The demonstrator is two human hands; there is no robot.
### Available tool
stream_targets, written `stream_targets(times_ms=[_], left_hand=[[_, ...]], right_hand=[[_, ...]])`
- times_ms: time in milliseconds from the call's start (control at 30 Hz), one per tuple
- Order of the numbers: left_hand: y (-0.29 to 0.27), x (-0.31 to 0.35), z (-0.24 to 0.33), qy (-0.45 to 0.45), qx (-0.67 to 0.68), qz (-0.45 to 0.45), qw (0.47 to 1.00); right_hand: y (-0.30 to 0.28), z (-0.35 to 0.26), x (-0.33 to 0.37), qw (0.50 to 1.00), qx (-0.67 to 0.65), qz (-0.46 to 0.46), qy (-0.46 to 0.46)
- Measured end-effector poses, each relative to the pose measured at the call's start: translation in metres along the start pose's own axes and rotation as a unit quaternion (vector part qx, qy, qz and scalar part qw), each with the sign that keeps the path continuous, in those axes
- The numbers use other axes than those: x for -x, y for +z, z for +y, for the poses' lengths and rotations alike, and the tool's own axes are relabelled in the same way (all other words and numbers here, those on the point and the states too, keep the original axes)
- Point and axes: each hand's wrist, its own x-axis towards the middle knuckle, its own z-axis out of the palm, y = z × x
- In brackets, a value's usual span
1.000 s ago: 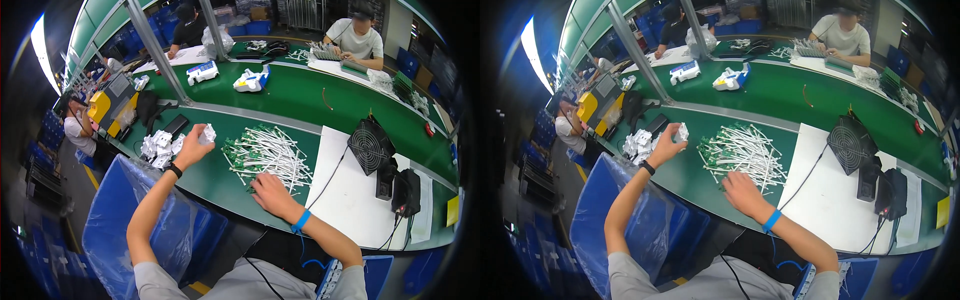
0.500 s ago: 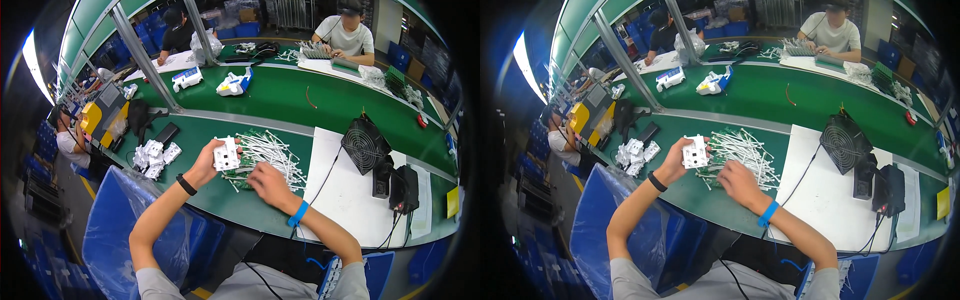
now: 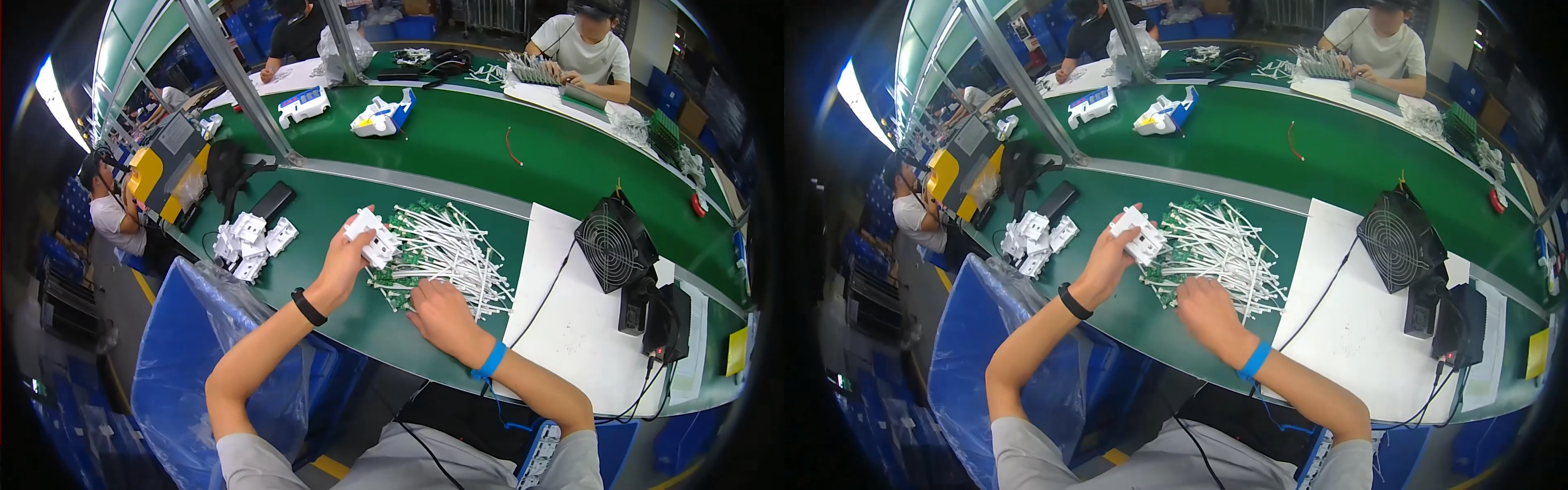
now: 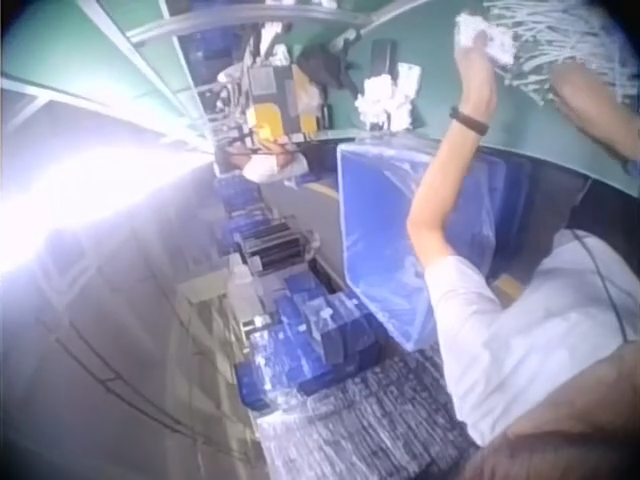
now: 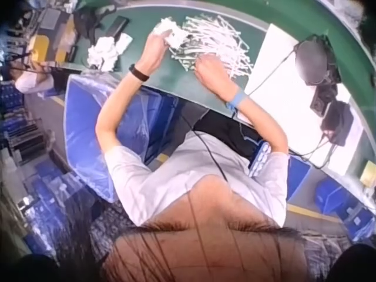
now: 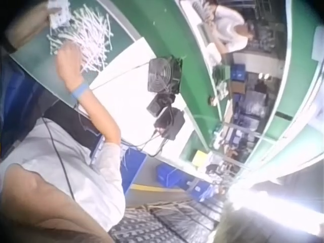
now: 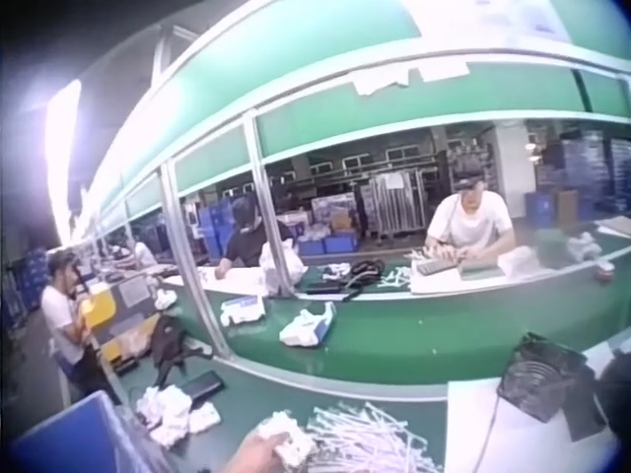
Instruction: Soldering wires onto small circuit boards at a factory assembly station.
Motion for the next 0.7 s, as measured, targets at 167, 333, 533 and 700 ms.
stream_targets(times_ms=[167,333,533,700], left_hand=[[0.004,0.003,0.001,-0.021,0.009,-0.009,1.0],[0.002,0.004,-0.003,0.015,-0.025,-0.005,1.0],[0.008,0.006,-0.005,0.022,0.001,0.039,0.999],[0.015,0.014,0.001,0.032,-0.03,0.035,0.998]], right_hand=[[0.008,-0.002,0.001,1.0,0.016,0.019,0.014],[0.004,0.002,0.001,0.997,-0.061,0.051,-0.007],[-0.018,0.008,-0.009,0.977,-0.174,0.107,0.053],[-0.048,0.022,-0.022,0.939,-0.275,0.189,0.085]])
